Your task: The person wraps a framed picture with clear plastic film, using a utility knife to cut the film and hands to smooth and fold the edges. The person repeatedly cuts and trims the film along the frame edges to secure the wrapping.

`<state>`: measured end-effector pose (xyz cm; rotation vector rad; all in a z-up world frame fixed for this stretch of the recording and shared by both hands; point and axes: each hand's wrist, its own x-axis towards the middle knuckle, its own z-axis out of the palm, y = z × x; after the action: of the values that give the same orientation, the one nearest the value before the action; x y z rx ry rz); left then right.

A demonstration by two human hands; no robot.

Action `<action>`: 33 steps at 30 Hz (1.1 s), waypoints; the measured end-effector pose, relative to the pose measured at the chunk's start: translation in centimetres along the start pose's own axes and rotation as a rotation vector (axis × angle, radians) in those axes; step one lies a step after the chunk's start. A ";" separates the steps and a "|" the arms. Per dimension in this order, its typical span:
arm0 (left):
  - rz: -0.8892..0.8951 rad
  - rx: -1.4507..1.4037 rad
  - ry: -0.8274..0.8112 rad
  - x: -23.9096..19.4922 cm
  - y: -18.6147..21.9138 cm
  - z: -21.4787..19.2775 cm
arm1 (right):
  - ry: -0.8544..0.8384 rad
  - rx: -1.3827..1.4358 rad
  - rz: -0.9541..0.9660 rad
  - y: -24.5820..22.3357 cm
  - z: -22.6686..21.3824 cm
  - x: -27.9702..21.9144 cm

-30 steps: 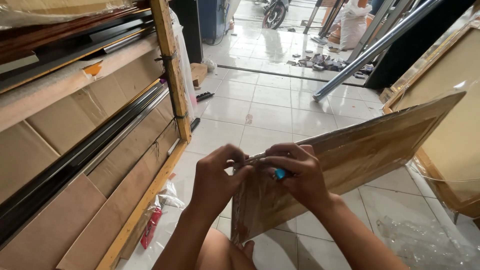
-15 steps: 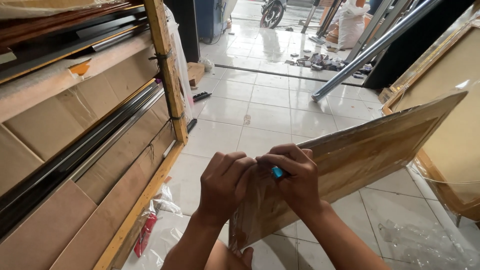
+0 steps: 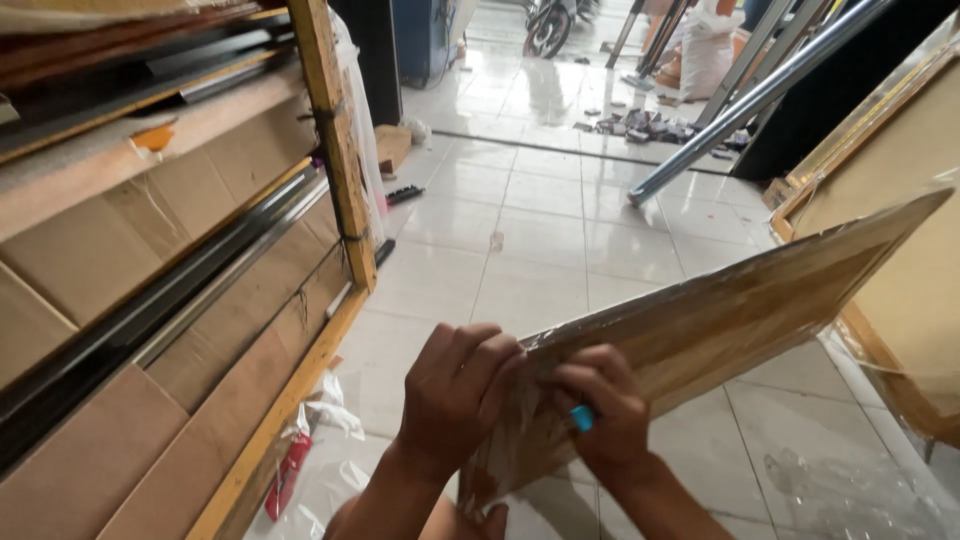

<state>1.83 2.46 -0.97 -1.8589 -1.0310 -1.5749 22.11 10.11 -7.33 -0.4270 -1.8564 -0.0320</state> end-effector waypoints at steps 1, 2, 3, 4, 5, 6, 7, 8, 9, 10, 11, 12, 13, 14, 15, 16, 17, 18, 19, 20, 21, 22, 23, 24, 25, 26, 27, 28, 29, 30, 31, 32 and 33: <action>-0.009 -0.001 -0.008 -0.2 0.1 0.2 | -0.006 0.003 0.010 -0.3 -0.3 0.8; 0.029 0.022 0.010 -0.1 -0.2 0.4 | 0.032 -0.026 -0.050 -0.3 -0.4 2.0; 0.067 0.044 0.028 0.0 -0.4 0.5 | 0.071 -0.056 -0.110 -0.4 -0.4 3.2; 0.067 0.040 0.028 -0.1 -0.6 0.6 | 0.070 -0.059 -0.109 -0.7 -0.4 4.0; 0.033 0.024 0.020 -0.2 -0.8 0.7 | 0.060 -0.088 -0.096 -1.0 -0.5 4.9; -0.002 0.008 0.014 -0.4 -1.0 0.8 | 0.048 -0.116 -0.083 -1.2 -0.4 5.8; -0.004 0.006 0.016 -0.4 -1.0 0.7 | 0.045 -0.119 -0.083 -1.3 -0.5 5.7; -0.039 -0.037 -0.001 -0.3 -1.2 0.6 | 0.017 -0.108 -0.075 -1.2 -0.4 5.8; -0.074 -0.080 -0.017 -0.2 -1.4 0.5 | -0.011 -0.098 -0.066 -1.2 -0.4 5.9; -0.073 -0.081 -0.018 -0.2 -1.4 0.5 | -0.009 -0.099 -0.066 -1.4 -0.3 6.1; -0.105 -0.110 -0.020 -0.2 -1.4 0.5 | -0.009 -0.110 -0.053 -1.6 -0.2 6.3; -0.141 -0.139 -0.023 -0.3 -1.5 0.5 | -0.012 -0.120 -0.039 -1.8 -0.1 6.4; -0.142 -0.139 -0.025 -0.5 -1.8 1.0 | -0.013 -0.120 -0.037 -1.4 0.2 6.3; -0.124 -0.121 0.016 -0.7 -2.2 1.4 | 0.030 -0.063 -0.021 -1.0 0.5 6.2; -0.107 -0.102 0.058 -1.0 -2.6 1.9 | 0.073 -0.006 -0.005 -0.6 0.8 6.1; -0.108 -0.103 0.058 -1.5 -2.7 2.2 | 0.072 -0.006 -0.005 -0.5 0.7 6.1; -0.098 -0.084 0.068 -1.9 -2.9 2.6 | 0.062 -0.010 -0.016 -0.5 0.6 6.1; -0.087 -0.066 0.079 -2.3 -3.0 3.0 | 0.054 -0.015 -0.027 -0.3 0.5 6.2; -0.087 -0.068 0.080 -2.5 -3.1 3.3 | 0.054 -0.017 -0.028 -0.1 0.4 6.1; -0.081 -0.054 0.077 -2.9 -3.3 3.4 | 0.050 -0.014 -0.042 0.0 0.4 6.0; -0.076 -0.040 0.074 -3.2 -3.4 3.6 | 0.045 -0.010 -0.057 0.1 0.3 5.9; -0.076 -0.040 0.075 -3.1 -3.3 3.4 | 0.044 -0.010 -0.056 0.2 0.3 5.8; -0.086 -0.059 0.064 -3.1 -3.2 3.3 | 0.048 0.008 -0.067 0.2 0.2 5.8; -0.095 -0.078 0.052 -3.0 -3.1 3.0 | 0.052 0.027 -0.077 0.1 0.2 5.8; -0.095 -0.077 0.051 -2.5 -2.7 2.6 | 0.053 0.028 -0.076 0.0 0.2 5.8; -0.130 -0.127 0.009 -2.0 -2.3 2.3 | 0.052 0.014 -0.091 -0.2 0.2 5.8; -0.164 -0.177 -0.034 -1.4 -1.9 1.9 | 0.052 0.000 -0.107 -0.3 0.1 5.8; -0.161 -0.176 -0.031 -0.5 -1.8 1.5 | 0.054 -0.001 -0.110 -0.2 0.2 5.8; -0.271 -0.247 -0.085 0.5 -1.6 1.1 | 0.060 -0.006 -0.114 0.0 0.4 5.7; -0.383 -0.317 -0.142 1.3 -1.4 0.7 | 0.066 -0.011 -0.116 0.0 0.4 5.5; -0.381 -0.317 -0.142 3.0 -0.9 0.0 | 0.067 -0.011 -0.116 -0.3 0.5 5.6; -0.684 -0.281 -0.389 4.6 -0.3 -0.7 | 0.077 -0.018 -0.115 -0.6 0.5 5.7; -0.983 -0.236 -0.637 6.3 0.2 -1.4 | 0.087 -0.025 -0.113 -1.0 0.5 5.8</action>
<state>1.50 2.72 5.42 -2.2230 -2.4060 -1.6184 19.84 10.89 -1.98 -0.3330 -1.7938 -0.1486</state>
